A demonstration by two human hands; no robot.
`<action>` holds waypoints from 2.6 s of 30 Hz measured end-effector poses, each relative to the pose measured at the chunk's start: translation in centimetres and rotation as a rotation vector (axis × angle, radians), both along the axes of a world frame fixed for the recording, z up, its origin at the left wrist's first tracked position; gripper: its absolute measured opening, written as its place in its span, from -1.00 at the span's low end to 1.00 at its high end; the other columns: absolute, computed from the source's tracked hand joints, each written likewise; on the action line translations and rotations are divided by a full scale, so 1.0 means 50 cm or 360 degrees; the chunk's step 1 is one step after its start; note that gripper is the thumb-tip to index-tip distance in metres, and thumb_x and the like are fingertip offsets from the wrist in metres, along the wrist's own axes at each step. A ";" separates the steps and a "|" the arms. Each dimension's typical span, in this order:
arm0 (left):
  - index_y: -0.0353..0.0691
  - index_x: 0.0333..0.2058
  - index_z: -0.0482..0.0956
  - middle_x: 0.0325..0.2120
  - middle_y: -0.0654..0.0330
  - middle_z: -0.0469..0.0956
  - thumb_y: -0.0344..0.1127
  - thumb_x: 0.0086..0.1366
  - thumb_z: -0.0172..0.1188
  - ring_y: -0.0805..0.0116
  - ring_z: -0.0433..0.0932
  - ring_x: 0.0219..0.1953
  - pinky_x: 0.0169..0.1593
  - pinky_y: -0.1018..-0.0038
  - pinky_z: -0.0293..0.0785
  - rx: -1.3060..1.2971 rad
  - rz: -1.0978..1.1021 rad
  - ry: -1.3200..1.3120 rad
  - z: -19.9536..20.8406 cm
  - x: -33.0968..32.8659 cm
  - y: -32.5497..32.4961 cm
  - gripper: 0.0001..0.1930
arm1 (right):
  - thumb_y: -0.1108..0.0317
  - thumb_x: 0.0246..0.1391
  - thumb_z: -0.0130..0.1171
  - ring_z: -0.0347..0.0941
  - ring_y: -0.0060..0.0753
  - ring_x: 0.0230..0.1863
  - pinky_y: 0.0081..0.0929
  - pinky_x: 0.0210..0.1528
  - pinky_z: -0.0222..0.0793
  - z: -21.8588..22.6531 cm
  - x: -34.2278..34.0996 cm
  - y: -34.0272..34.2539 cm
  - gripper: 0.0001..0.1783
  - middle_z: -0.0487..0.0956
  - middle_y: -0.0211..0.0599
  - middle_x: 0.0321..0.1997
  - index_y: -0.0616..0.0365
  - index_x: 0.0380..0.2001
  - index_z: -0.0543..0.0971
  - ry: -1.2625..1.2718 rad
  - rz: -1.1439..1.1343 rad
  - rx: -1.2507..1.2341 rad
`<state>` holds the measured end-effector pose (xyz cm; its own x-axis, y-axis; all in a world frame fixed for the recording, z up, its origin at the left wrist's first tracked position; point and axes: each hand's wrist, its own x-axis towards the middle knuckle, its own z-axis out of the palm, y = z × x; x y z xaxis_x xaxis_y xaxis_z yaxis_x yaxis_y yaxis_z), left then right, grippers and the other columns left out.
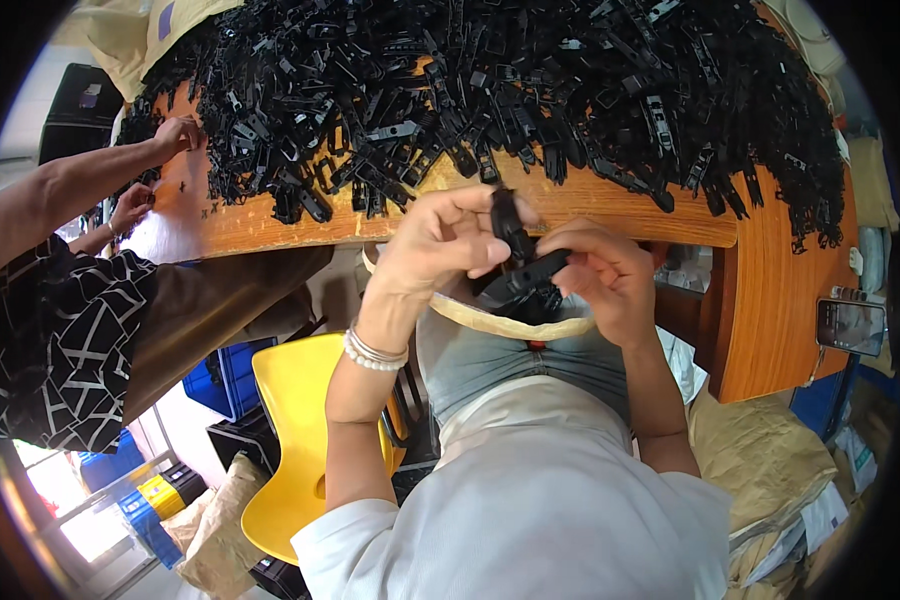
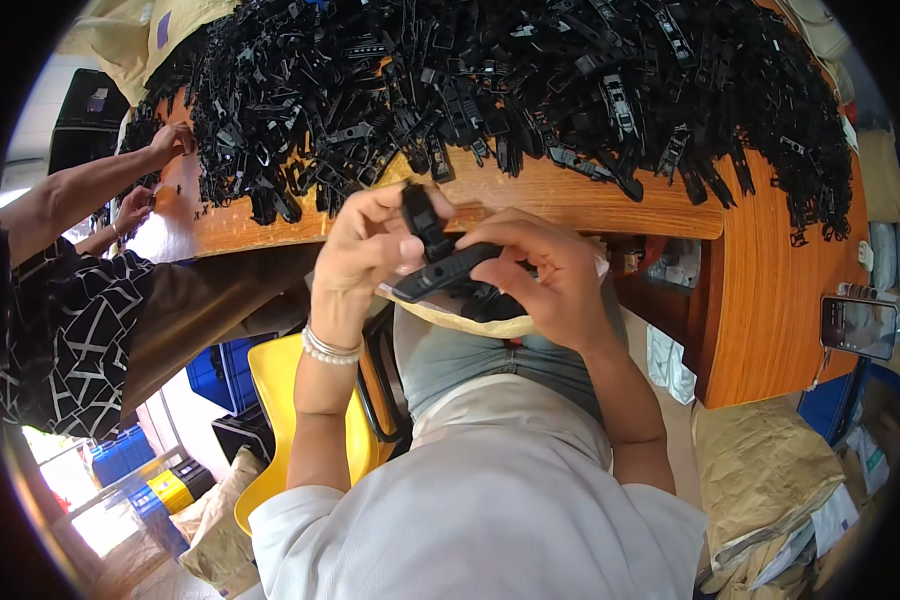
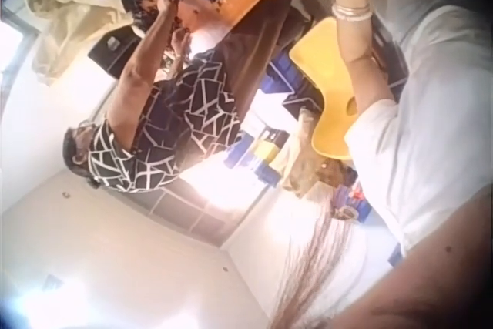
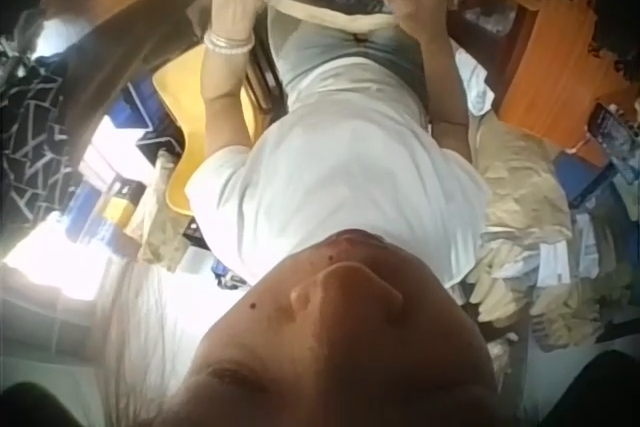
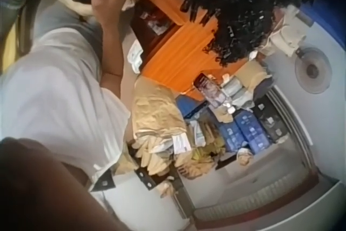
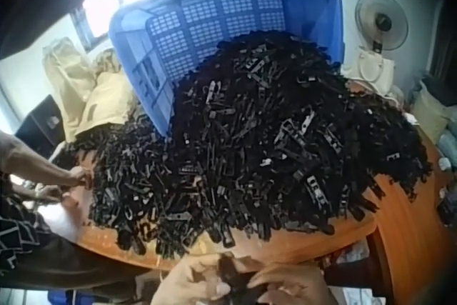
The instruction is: Assembling and inspecting small black plastic components and placing them into a collection bag.
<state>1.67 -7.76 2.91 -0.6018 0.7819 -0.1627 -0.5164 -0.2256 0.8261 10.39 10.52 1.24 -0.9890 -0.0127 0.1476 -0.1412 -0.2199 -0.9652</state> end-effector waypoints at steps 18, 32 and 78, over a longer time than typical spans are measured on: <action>-0.37 -0.10 0.37 -0.47 -0.05 0.46 -0.41 0.00 0.21 0.13 0.48 -0.52 -0.44 0.44 0.37 -0.0880 0.0254 0.1410 0.024 0.070 0.008 -0.56 | 0.48 -0.16 0.18 0.38 -0.45 -0.41 -0.64 -0.45 0.30 0.013 -0.006 0.002 -0.73 0.46 -0.19 -0.29 0.28 -0.29 0.50 0.0531 -0.0309 0.1037; -0.39 -0.15 0.40 -0.59 0.07 0.47 -0.39 -0.01 0.24 0.37 0.36 -0.73 -0.63 0.56 0.27 -0.0779 0.0317 0.1800 0.014 0.067 0.023 -0.59 | 0.36 -0.04 0.10 0.38 -0.40 -0.39 -0.59 -0.33 0.30 0.021 -0.013 0.013 -0.74 0.44 -0.20 -0.37 0.31 -0.29 0.49 0.0327 -0.0257 0.0969; -0.40 -0.41 0.45 -0.29 0.15 0.42 -0.43 0.13 0.13 0.49 0.41 -0.32 -0.30 0.66 0.35 -0.1540 0.1443 0.1943 -0.043 -0.151 -0.202 -0.87 | -0.23 -0.02 -0.12 0.10 -0.15 0.19 -0.26 0.17 0.01 -0.073 0.013 0.781 -0.37 0.27 -0.16 0.13 -0.12 0.04 0.36 -0.0482 -0.1874 0.1862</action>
